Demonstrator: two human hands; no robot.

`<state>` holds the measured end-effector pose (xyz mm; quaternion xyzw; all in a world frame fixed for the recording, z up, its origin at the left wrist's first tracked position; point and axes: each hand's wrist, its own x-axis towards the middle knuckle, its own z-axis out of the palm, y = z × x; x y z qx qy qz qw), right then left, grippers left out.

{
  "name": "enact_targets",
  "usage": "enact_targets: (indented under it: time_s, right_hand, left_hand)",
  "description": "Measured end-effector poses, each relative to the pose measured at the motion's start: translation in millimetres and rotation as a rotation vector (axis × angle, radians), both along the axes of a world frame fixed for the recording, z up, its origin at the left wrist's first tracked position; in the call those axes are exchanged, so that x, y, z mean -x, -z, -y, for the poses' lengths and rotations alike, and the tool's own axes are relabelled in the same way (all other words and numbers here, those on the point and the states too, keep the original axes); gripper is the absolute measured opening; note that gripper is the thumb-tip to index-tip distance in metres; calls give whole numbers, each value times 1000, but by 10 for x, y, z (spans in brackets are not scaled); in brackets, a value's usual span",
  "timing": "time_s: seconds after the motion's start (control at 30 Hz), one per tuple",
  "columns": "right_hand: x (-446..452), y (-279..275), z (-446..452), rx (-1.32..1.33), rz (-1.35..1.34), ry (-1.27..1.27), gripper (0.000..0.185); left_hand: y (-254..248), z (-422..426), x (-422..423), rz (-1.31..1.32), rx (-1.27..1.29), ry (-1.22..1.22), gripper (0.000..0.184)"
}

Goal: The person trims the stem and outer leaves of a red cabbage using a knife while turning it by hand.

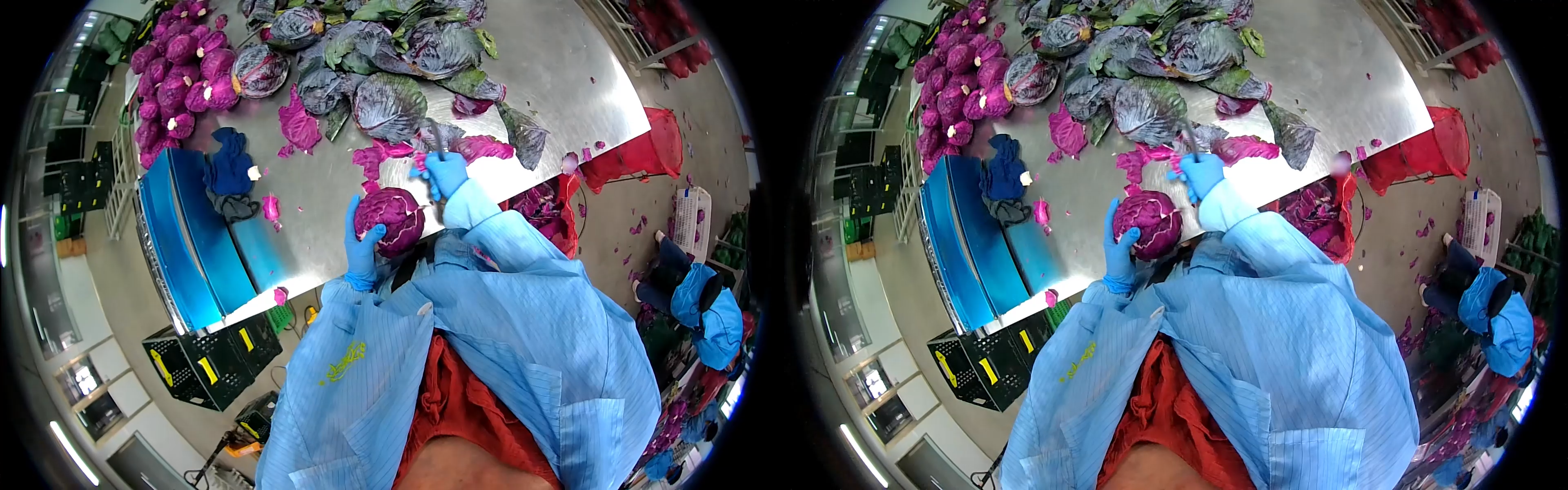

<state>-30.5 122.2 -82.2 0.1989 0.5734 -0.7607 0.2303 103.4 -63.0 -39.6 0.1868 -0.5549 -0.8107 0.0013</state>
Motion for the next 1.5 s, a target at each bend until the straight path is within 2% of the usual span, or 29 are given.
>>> enact_targets:
  time_s: [0.07, 0.1, 0.2, 0.23, 0.27, 0.33, 0.37, 0.47, 0.57, 0.67, 0.77, 0.87, 0.97, 1.17, 1.27, 1.47, 1.5]
  right_hand:
    - [-32, -78, -141, -197, -35, -65, 28]
    - [-77, -111, -223, -359, -123, -214, 44]
    - [-284, -290, -241, -683, -354, -384, 73]
    - [-318, -475, -202, -627, -219, -542, 97]
    - [-456, -360, -140, -644, -350, -542, 90]
    - [-567, -450, -44, -836, -569, -705, 88]
    - [-564, -541, -34, -787, -498, -737, 80]
    - [-571, -532, -59, -663, -500, -699, 68]
    - [-710, -387, 15, -880, -737, -573, 53]
    - [-697, -307, 82, -885, -550, -576, 42]
    - [-657, -436, 46, -831, -525, -555, 38]
    - [-683, -343, -24, -648, -435, -483, 44]
    - [-713, -316, -24, -737, -574, -524, 49]
    - [-578, -515, -106, -682, -441, -676, 54]
    - [-605, -453, -96, -597, -354, -616, 52]
    - [-612, -410, -47, -863, -589, -723, 46]
    - [-613, -462, -19, -895, -562, -731, 45]
  left_hand:
    - [28, 29, -5, -5, -65, -21, 79]
    - [19, 23, 0, 14, -85, -34, 79]
    - [38, -7, 13, 17, -90, -42, 78]
    - [19, -8, 14, 13, -78, -39, 78]
    - [-1, -10, 3, 14, -56, -31, 78]
    - [-97, -53, 38, 11, -13, -11, 78]
    - [-88, -56, 48, 17, -12, -8, 78]
    - [-78, -44, 34, 36, 6, -9, 77]
    - [-95, -70, 28, 30, 42, 4, 77]
    - [-89, -79, 22, -10, 88, 14, 77]
    - [-29, -57, 34, -31, 89, 20, 78]
    - [-46, -76, -4, 6, 54, 7, 78]
    - [-100, -96, 3, 7, 73, 8, 80]
    - [-11, -124, 20, -30, 94, 38, 81]
    - [0, -122, 11, -34, 116, 38, 81]
    - [-60, -141, 30, -19, 115, 39, 81]
    - [-63, -144, 30, -21, 128, 40, 81]
